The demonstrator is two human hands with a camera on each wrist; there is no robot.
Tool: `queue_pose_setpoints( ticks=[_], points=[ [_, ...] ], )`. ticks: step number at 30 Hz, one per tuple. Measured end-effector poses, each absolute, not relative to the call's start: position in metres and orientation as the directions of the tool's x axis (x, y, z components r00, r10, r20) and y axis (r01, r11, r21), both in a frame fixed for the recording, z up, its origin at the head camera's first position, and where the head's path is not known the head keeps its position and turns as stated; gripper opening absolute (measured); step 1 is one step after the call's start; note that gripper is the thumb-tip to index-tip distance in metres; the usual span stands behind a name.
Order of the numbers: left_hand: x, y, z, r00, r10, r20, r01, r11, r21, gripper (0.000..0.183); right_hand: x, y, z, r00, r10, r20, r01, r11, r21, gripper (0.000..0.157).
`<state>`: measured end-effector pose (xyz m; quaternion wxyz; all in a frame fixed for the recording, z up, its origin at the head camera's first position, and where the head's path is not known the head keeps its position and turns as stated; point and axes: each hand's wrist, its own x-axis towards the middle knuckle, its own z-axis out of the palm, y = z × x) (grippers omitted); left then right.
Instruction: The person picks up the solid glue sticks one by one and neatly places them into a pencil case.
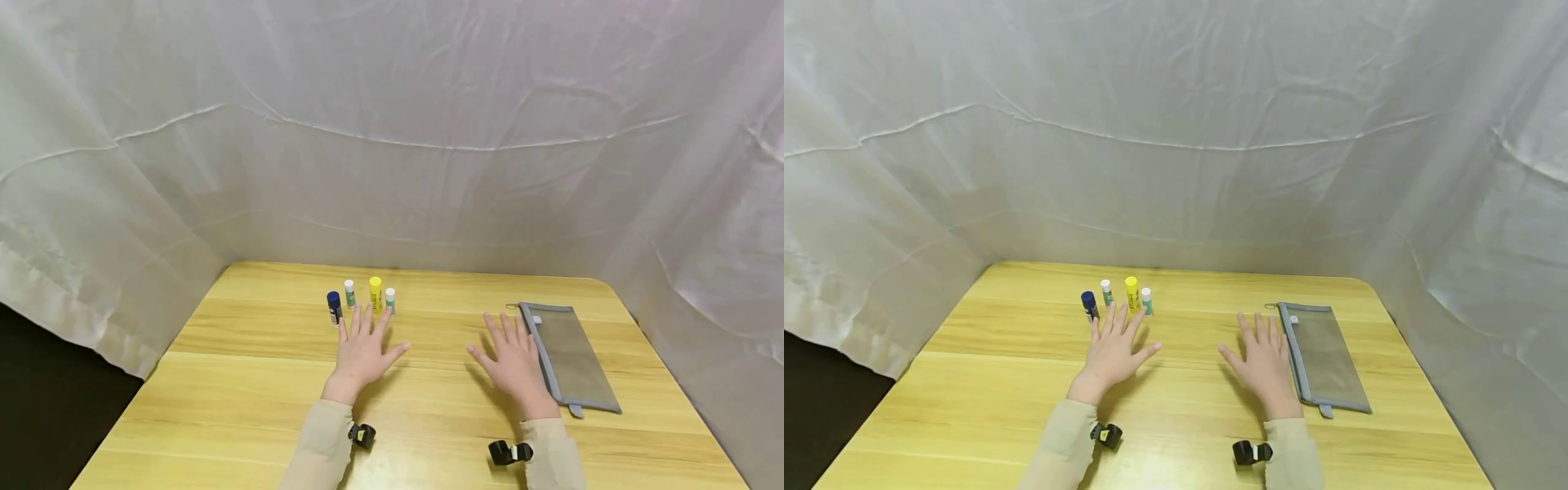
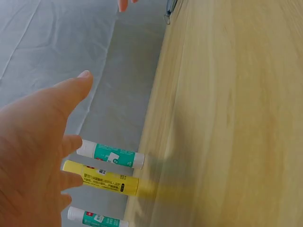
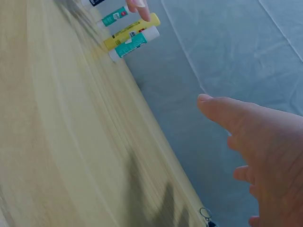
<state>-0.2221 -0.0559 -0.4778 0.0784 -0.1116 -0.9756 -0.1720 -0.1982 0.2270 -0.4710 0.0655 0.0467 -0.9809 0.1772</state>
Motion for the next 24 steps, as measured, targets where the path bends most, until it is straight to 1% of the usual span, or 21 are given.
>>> queue_pose_setpoints(
  ticks=[8, 13, 18, 24],
  points=[
    [-0.224, -0.056, -0.478, -0.949, 0.208, 0.237, 0.286, 0.885, 0.368, 0.072, -0.201, 0.236, -0.468, -0.956, -0.037, 0.291, -0.144, 0.922, -0.358, 0.076],
    [-0.227, -0.055, -0.475, -0.937, 0.214, 0.277, 0.313, 0.865, 0.392, 0.069, -0.202, 0.246, -0.465, -0.939, 0.019, 0.344, -0.126, 0.911, -0.394, 0.072],
    [-0.228, -0.051, -0.476, -0.904, 0.22, 0.367, 0.361, 0.854, 0.375, 0.065, -0.2, 0.258, -0.461, -0.919, 0.082, 0.387, -0.104, 0.893, -0.437, 0.068],
    [-0.226, -0.046, -0.475, -0.86, 0.205, 0.467, 0.4, 0.839, 0.37, 0.054, -0.194, 0.269, -0.457, -0.899, 0.113, 0.423, -0.091, 0.897, -0.433, 0.061]
  ],
)
